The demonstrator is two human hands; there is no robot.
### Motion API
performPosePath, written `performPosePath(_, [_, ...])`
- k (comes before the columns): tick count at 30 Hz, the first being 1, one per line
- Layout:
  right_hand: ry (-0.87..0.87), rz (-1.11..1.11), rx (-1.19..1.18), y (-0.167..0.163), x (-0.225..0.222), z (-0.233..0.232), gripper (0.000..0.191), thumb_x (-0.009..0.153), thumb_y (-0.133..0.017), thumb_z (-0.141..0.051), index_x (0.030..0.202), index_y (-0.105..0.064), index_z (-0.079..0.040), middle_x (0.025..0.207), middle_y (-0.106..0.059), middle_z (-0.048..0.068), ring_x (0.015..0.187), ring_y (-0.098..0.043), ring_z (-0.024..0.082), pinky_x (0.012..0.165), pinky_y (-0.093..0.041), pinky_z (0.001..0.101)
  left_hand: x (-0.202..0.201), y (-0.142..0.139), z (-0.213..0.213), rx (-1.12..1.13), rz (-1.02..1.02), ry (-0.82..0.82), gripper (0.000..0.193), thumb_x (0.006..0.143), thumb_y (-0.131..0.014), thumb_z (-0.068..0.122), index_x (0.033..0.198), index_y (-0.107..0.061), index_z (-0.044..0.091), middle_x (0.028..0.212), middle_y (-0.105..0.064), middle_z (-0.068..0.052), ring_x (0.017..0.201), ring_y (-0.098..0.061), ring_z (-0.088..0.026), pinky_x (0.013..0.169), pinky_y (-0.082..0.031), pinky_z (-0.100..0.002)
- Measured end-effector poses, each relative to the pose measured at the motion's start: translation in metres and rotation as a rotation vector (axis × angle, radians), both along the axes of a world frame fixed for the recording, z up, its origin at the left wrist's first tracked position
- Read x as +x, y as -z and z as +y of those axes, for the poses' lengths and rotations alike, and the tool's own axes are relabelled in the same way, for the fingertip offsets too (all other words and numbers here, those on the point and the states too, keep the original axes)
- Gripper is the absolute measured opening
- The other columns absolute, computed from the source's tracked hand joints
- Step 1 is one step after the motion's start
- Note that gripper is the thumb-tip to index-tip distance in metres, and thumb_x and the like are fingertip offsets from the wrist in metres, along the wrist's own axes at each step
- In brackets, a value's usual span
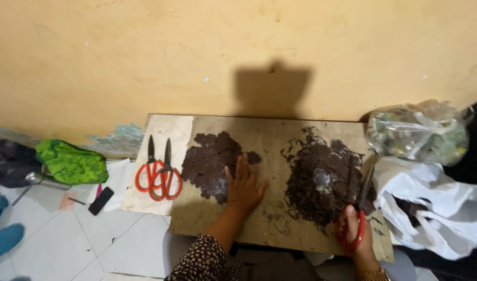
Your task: The person uses red-handled scissors to cut a dark brown fabric into small flower-shaped pieces. They hold the fabric with the left hand and cut with the right, placing finished pieces into a growing pile on the table.
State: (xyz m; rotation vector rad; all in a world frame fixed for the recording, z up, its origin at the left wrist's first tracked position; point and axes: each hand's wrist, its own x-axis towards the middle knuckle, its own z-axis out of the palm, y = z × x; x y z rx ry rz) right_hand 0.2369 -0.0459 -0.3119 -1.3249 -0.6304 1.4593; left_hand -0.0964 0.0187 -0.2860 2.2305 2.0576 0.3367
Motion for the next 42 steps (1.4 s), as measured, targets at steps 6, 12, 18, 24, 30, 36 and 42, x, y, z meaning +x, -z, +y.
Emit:
performPosePath(6, [-0.036,0.036,0.1,0.003,-0.002,-0.004,0.046,0.1,-0.056,-0.045,0.07,-0.042,-0.013,0.057,-0.038,0.0,0.045,-0.035,0.014,0.041,-0.028,0.0316,0.012,0.009,-0.018,0.225,0.165,0.109,0.058,0.102,-0.042,0.045,0.149,-0.048,0.012,0.171,-0.01,-0.015,0.157,-0.003,-0.035,0.12,0.002,-0.066])
performPosePath(12, [-0.06,0.02,0.191,-0.008,-0.009,-0.013,0.038,0.101,-0.057,-0.035,0.074,-0.048,-0.01,0.059,-0.042,0.001,0.048,-0.041,0.014,0.044,-0.034,0.0312,0.051,0.001,-0.081,0.157,-0.244,0.586,0.096,0.095,-0.048,0.071,0.162,-0.026,0.004,0.17,-0.003,-0.019,0.156,0.004,-0.038,0.117,0.003,-0.065])
performPosePath(18, [-0.047,0.005,0.175,-0.014,-0.012,-0.015,0.037,0.101,-0.06,-0.032,0.076,-0.049,-0.008,0.06,-0.044,0.001,0.05,-0.041,0.014,0.045,-0.034,0.0306,0.08,-0.006,-0.057,-0.076,-0.112,0.489,0.104,0.095,-0.051,0.073,0.165,-0.01,0.008,0.171,0.006,-0.023,0.157,0.009,-0.04,0.12,-0.002,-0.064])
performPosePath(24, [-0.045,-0.186,0.173,-0.007,-0.007,-0.018,0.041,0.101,-0.058,-0.038,0.075,-0.054,-0.005,0.06,-0.051,0.003,0.051,-0.048,0.014,0.047,-0.038,0.0305,0.117,-0.003,-0.014,0.1,-0.423,0.434,0.087,0.092,-0.061,0.064,0.157,-0.039,0.01,0.163,-0.036,-0.018,0.154,-0.023,-0.04,0.12,-0.012,-0.066])
performPosePath(30, [-0.061,-0.157,0.253,-0.003,-0.009,-0.019,0.044,0.103,-0.058,-0.037,0.074,-0.054,-0.004,0.06,-0.053,0.004,0.052,-0.048,0.015,0.049,-0.038,0.0306,0.15,-0.01,0.022,0.154,-0.307,0.242,0.051,0.084,-0.073,0.033,0.129,-0.064,0.011,0.13,-0.058,-0.014,0.137,-0.042,-0.039,0.117,-0.023,-0.062])
performPosePath(36, [-0.051,-0.269,0.193,-0.01,-0.009,-0.02,0.044,0.101,-0.057,-0.036,0.071,-0.057,-0.004,0.058,-0.056,0.005,0.052,-0.051,0.016,0.05,-0.041,0.0316,0.142,-0.006,0.018,0.234,-0.338,0.295,0.045,0.085,-0.073,0.023,0.13,-0.066,0.017,0.128,-0.066,-0.008,0.136,-0.044,-0.036,0.114,-0.021,-0.065])
performPosePath(42, [-0.022,-0.28,0.185,-0.008,-0.01,-0.017,0.045,0.101,-0.057,-0.039,0.072,-0.056,-0.005,0.057,-0.056,0.006,0.051,-0.052,0.017,0.05,-0.042,0.0319,0.129,0.001,0.013,0.397,-0.303,0.31,0.024,0.082,-0.075,0.022,0.106,-0.076,0.022,0.125,-0.073,-0.008,0.136,-0.051,-0.034,0.112,-0.024,-0.07])
